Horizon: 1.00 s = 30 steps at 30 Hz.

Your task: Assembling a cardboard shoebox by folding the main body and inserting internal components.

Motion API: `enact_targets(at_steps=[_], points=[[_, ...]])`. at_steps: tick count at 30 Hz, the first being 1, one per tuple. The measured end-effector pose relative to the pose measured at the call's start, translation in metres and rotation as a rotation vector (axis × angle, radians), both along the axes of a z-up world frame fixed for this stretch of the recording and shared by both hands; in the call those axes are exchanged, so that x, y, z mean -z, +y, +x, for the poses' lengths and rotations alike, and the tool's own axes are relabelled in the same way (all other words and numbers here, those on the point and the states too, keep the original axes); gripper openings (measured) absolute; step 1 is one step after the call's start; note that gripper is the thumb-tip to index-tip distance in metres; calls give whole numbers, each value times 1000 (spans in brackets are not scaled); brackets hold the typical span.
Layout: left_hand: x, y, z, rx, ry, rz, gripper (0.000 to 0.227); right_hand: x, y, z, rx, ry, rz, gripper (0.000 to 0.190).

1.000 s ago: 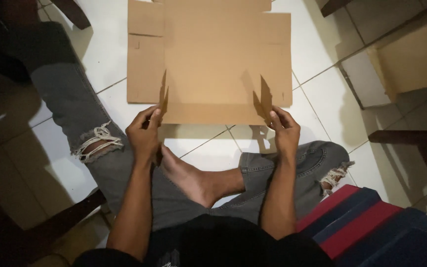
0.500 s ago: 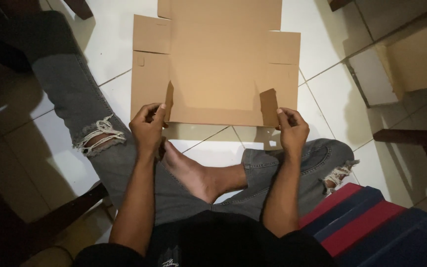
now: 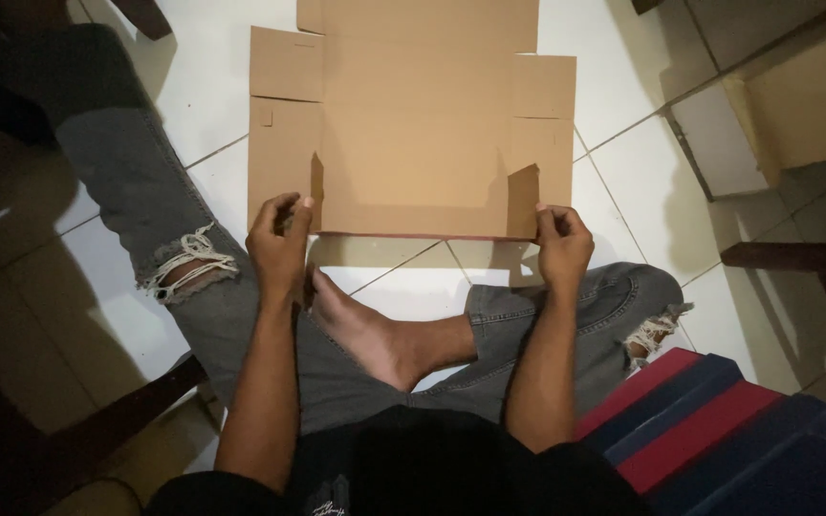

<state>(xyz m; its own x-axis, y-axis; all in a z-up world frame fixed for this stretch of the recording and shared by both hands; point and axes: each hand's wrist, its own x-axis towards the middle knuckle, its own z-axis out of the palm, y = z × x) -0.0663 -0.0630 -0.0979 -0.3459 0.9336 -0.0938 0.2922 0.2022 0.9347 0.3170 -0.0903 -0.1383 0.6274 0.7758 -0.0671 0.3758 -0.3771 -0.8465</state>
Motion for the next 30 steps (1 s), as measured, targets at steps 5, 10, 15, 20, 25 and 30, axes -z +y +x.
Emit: enact_targets(at_steps=[5, 10, 15, 20, 25, 30], points=[[-5, 2, -14, 8, -176, -106, 81, -58, -1, -18, -16, 168, -136, 56], [-21, 6, -22, 76, -71, -284, 101, -74, -1, -24, 2, 239, -237, 107], [-27, 6, -21, 102, -122, -290, 102, -96, -1, -32, -29, 360, -274, 109], [-19, 7, -25, 99, -78, -279, 102, -81, -4, -19, -22, 236, -271, 107], [16, 4, -30, 51, -24, -54, 99, -57, -6, -8, -33, 76, -176, 93], [18, 2, -24, 36, -5, 75, 88, -47, -7, -10, -43, 30, 3, 69]])
